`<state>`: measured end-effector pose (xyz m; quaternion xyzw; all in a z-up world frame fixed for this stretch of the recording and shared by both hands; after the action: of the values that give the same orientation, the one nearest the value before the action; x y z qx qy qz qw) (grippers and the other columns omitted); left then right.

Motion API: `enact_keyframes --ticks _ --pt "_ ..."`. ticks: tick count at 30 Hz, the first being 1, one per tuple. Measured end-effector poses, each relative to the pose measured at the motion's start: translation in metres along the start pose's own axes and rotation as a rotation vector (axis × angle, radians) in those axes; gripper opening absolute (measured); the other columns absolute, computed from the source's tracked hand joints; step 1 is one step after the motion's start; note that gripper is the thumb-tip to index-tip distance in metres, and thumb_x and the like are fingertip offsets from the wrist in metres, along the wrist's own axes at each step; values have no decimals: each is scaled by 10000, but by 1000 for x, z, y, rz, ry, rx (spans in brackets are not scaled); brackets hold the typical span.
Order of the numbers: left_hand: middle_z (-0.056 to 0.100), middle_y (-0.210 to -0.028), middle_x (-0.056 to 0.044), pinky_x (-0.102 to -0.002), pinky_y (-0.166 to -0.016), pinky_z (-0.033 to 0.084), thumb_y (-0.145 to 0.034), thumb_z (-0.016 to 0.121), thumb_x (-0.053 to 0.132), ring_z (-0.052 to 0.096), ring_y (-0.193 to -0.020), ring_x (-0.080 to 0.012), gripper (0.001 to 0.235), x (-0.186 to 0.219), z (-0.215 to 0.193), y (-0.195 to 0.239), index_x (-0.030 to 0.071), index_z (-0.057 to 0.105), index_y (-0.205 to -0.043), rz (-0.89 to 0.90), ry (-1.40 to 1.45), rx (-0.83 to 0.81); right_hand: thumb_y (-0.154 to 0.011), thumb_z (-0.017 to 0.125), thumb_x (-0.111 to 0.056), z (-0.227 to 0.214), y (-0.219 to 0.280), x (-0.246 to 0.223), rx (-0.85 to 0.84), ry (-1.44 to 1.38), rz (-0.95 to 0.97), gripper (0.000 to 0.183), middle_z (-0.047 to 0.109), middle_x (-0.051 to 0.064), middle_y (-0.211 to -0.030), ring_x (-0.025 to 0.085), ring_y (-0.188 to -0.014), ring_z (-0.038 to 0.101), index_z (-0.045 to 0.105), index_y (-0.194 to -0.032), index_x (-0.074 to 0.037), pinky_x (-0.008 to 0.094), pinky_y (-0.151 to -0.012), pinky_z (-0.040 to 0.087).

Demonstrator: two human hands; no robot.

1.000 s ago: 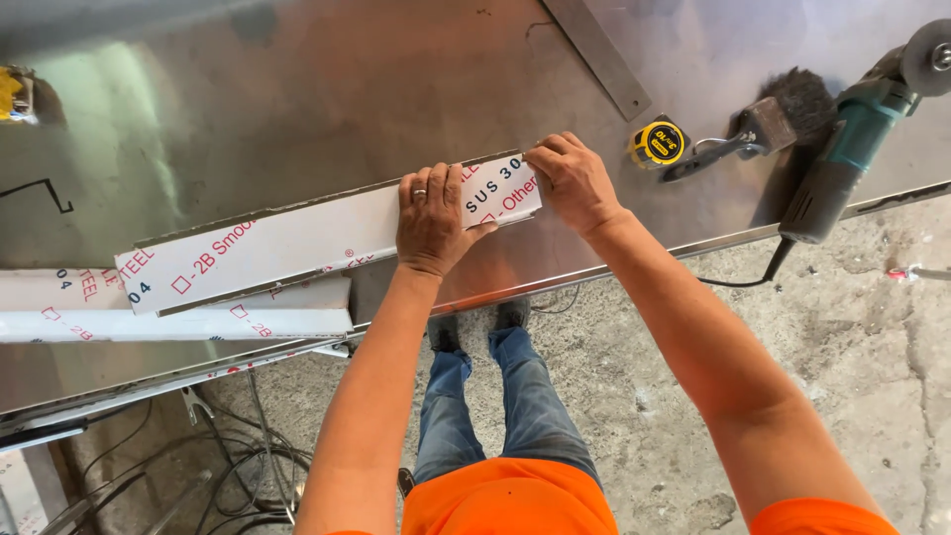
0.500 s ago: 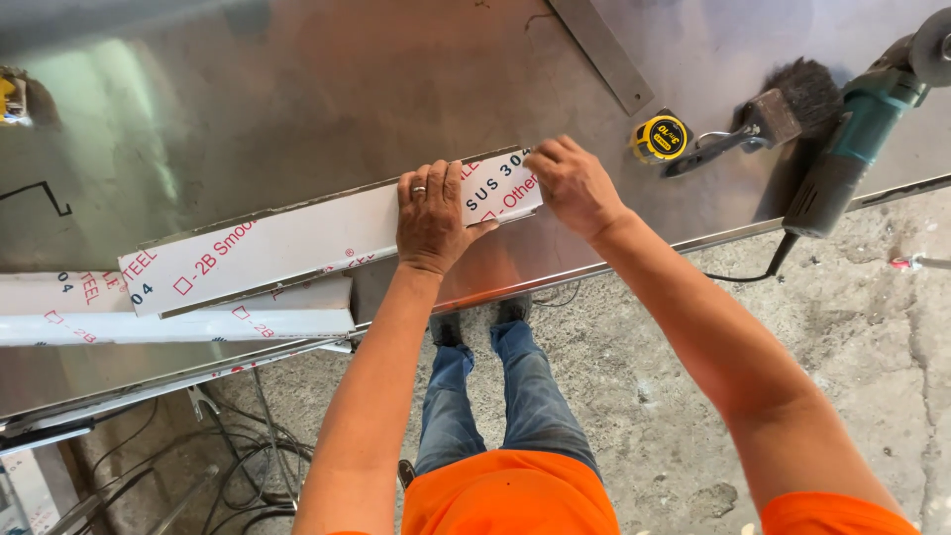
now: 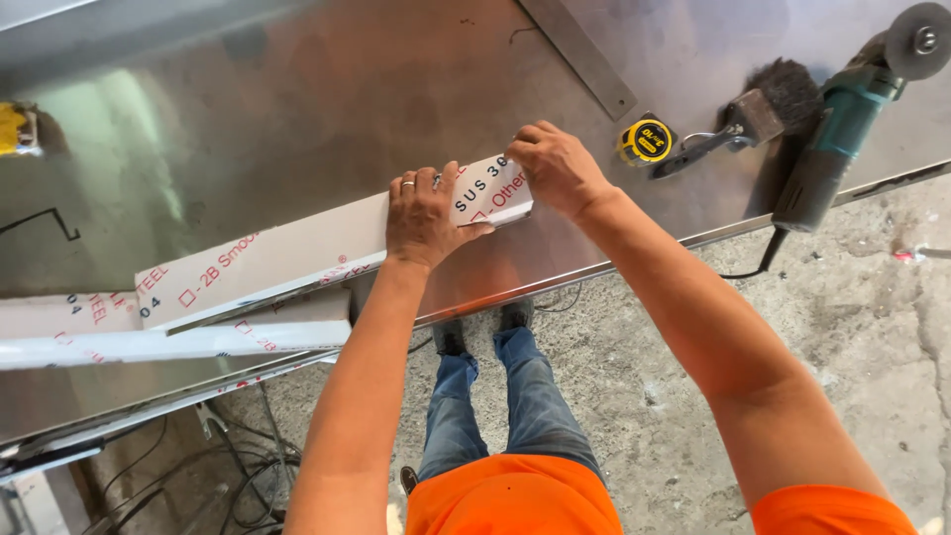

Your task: Measuring, marking, and aligning stainless steel components on a fabrication table.

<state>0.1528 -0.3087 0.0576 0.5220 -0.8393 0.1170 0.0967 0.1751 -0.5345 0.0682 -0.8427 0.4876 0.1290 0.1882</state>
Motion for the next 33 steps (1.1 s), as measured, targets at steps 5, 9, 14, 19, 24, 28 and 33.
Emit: enact_keyframes --ticks 5,9,14,19,24,28,33 --pt "624 -1087 -113 -480 -958 445 -499 890 709 589 -1060 -325 1056 -6 -8 -7 94 623 -1315 -13 29 -23 -781 684 -22 -14 33 -19 -131 62 -118 185 672 79 -1024 304 -990 626 718 -952 -81 399 -855 538" --pt "656 -1143 -131 -473 -994 448 -548 866 749 597 -1115 -325 1071 -11 -25 -28 104 621 -1367 -93 151 -289 -729 700 -11 -35 68 -48 -102 1 -197 218 690 73 -1077 299 -1020 638 710 -940 -65 409 -887 549" --pt "706 -1118 -164 -465 -1023 450 -512 879 740 640 -1117 -331 989 -18 -42 -49 116 697 -1258 -138 282 -393 -846 710 44 -58 38 -48 151 -69 20 261 669 86 -1078 302 -1033 633 729 -1083 -62 389 -883 551" --pt "749 -1057 -114 -436 -941 513 -474 906 713 696 -1029 -293 952 -27 -44 -69 121 726 -1197 -159 477 -460 -815 716 55 -56 14 -45 212 10 -4 309 678 88 -1091 294 -1031 641 732 -1101 -62 379 -888 558" --pt "781 -1068 -74 -421 -927 537 -534 849 701 708 -1039 -252 781 -30 -52 -78 199 806 -1130 -223 468 -646 -816 727 61 -53 8 -43 239 6 -11 326 675 84 -1080 285 -1011 648 734 -1121 -55 371 -875 559" --pt "777 -1073 -77 -412 -911 546 -515 867 679 722 -1029 -251 792 -38 -40 -84 188 800 -1133 -223 532 -656 -821 731 66 -55 5 -43 248 1 -25 328 673 87 -1080 288 -1000 647 730 -1131 -43 370 -870 561" --pt "794 -1056 -88 -403 -929 544 -505 851 686 733 -1035 -251 788 -40 -45 -89 197 819 -1123 -271 525 -721 -800 735 87 -55 2 -42 271 -16 -46 359 670 92 -1076 297 -988 652 727 -1137 -38 375 -860 567"
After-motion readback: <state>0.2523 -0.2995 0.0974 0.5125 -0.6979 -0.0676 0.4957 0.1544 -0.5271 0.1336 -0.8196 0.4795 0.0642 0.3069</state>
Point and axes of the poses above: each hand's wrist, its own y-axis away from the middle knuckle, its own z-axis out of the palm, x = y × z, the point moved 2 cm from there along -y, towards the middle knuckle
